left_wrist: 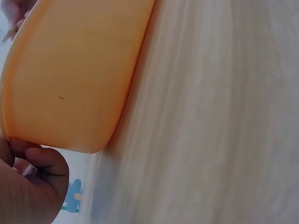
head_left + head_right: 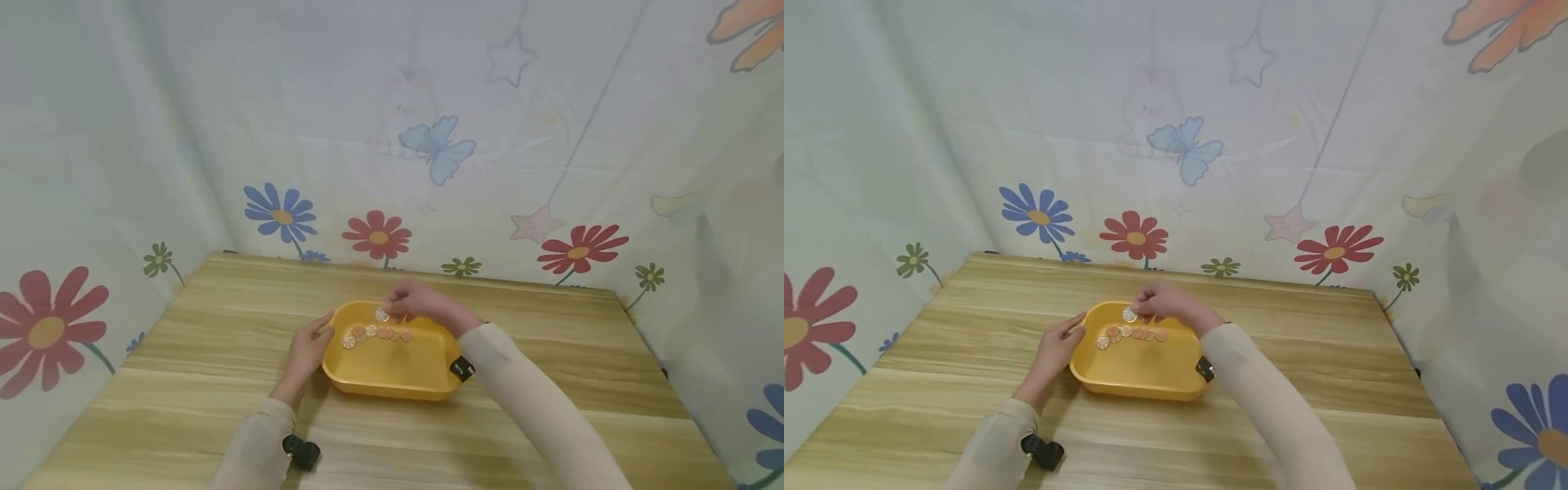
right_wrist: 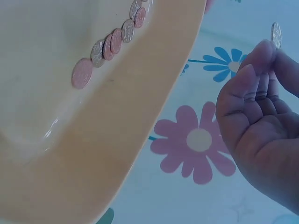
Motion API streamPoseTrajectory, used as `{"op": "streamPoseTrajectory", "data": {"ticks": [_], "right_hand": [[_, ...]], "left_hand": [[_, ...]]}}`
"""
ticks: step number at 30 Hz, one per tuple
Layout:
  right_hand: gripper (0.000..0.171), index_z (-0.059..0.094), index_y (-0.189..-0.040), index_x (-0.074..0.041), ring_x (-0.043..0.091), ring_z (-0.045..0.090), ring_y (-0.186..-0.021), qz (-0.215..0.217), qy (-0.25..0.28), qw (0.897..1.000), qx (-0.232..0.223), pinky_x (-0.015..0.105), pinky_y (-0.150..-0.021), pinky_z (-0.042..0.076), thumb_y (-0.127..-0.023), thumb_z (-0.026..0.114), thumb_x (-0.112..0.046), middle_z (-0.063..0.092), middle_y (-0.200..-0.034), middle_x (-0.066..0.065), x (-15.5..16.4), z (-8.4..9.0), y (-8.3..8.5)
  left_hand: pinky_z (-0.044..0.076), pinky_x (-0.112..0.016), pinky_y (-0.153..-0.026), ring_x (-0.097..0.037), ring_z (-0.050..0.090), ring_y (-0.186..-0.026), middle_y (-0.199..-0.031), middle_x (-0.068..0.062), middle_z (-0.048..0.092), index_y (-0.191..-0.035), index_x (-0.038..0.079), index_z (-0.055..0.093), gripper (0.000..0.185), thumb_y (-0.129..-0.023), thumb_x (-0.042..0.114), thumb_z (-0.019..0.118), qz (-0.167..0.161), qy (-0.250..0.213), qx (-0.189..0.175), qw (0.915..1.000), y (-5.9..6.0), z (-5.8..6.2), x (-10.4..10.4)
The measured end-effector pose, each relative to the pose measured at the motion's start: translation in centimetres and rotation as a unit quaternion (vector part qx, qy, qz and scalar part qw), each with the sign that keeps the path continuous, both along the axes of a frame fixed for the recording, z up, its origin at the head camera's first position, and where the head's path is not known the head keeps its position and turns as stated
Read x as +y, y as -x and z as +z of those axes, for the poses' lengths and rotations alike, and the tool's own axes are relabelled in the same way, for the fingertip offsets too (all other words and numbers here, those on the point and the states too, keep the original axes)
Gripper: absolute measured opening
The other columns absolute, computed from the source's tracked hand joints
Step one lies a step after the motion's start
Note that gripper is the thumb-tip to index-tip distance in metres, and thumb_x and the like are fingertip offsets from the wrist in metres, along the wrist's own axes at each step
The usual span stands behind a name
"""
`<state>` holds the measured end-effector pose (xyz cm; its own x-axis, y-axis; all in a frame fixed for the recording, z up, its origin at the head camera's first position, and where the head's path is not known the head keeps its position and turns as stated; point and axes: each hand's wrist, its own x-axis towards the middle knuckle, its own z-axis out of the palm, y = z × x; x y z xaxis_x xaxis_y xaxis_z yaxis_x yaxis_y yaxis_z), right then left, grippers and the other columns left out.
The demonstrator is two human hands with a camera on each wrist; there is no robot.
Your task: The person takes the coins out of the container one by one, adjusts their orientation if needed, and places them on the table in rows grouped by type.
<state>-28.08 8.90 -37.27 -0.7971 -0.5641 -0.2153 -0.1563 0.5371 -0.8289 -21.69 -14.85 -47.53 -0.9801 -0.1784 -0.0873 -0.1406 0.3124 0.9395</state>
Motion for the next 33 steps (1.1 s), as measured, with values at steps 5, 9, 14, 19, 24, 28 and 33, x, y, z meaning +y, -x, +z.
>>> {"op": "streamPoseTrajectory", "data": {"ticks": [5,9,14,19,24,28,33], "right_hand": [[0.017,0.068,-0.096,0.000,0.010,0.064,-0.072,-0.019,0.008,1.000,-0.017,0.024,-0.070,0.056,-0.102,0.060,-0.014,0.067,-0.080,0.000,1.7,0.0,-0.7],[0.018,0.068,-0.096,0.001,0.010,0.063,-0.071,-0.024,0.011,0.999,-0.021,0.024,-0.068,0.055,-0.103,0.058,-0.013,0.066,-0.079,-0.001,2.9,-0.1,-1.2],[0.018,0.067,-0.101,0.003,0.009,0.062,-0.070,-0.043,0.023,0.998,-0.033,0.021,-0.065,0.053,-0.103,0.057,-0.012,0.066,-0.079,-0.001,4.3,-0.2,-1.9],[0.017,0.064,-0.101,0.003,0.008,0.061,-0.071,-0.059,0.036,0.997,-0.041,0.021,-0.065,0.054,-0.104,0.055,-0.011,0.064,-0.079,-0.002,6.1,-0.7,-2.4],[0.017,0.062,-0.095,-0.001,0.009,0.061,-0.072,-0.071,0.039,0.996,-0.034,0.025,-0.069,0.055,-0.104,0.055,-0.012,0.063,-0.079,-0.003,7.8,-1.0,-2.8],[0.016,0.061,-0.096,0.001,0.010,0.059,-0.073,-0.080,0.040,0.996,-0.030,0.025,-0.070,0.056,-0.104,0.054,-0.011,0.061,-0.078,-0.003,9.2,-0.9,-3.1],[0.015,0.060,-0.100,0.004,0.013,0.056,-0.075,-0.094,0.034,0.995,-0.029,0.026,-0.072,0.056,-0.103,0.053,-0.008,0.057,-0.080,-0.002,10.7,-0.9,-3.4]], "left_hand": [[0.061,-0.025,-0.064,-0.014,0.068,-0.071,-0.106,-0.030,0.071,-0.148,0.011,0.054,0.044,-0.104,0.017,0.057,0.019,-0.067,-0.025,0.9973,0.0,-0.1,0.0],[0.062,-0.025,-0.065,-0.012,0.069,-0.072,-0.108,-0.030,0.071,-0.147,0.011,0.054,0.044,-0.104,0.018,0.057,0.026,-0.079,-0.028,0.9961,0.0,-0.1,0.1],[0.061,-0.023,-0.063,-0.013,0.067,-0.069,-0.102,-0.027,0.072,-0.146,0.011,0.055,0.044,-0.103,0.017,0.058,0.031,-0.083,-0.025,0.9957,0.1,-0.2,0.1],[0.061,-0.023,-0.066,-0.012,0.067,-0.075,-0.122,-0.031,0.067,-0.146,0.011,0.055,0.043,-0.103,0.017,0.057,0.032,-0.080,-0.026,0.9959,0.0,-0.3,0.3],[0.060,-0.022,-0.065,-0.011,0.066,-0.073,-0.111,-0.028,0.070,-0.145,0.012,0.056,0.043,-0.103,0.018,0.058,0.041,-0.080,-0.027,0.9955,0.0,-0.2,0.4],[0.059,-0.023,-0.063,-0.011,0.065,-0.070,-0.100,-0.022,0.071,-0.145,0.012,0.057,0.043,-0.102,0.018,0.059,0.040,-0.078,-0.027,0.9958,-0.1,-0.1,0.3],[0.059,-0.022,-0.062,-0.011,0.064,-0.069,-0.094,-0.017,0.070,-0.146,0.013,0.056,0.044,-0.103,0.019,0.059,0.033,-0.078,-0.033,0.9958,-0.2,0.0,0.3]]}}
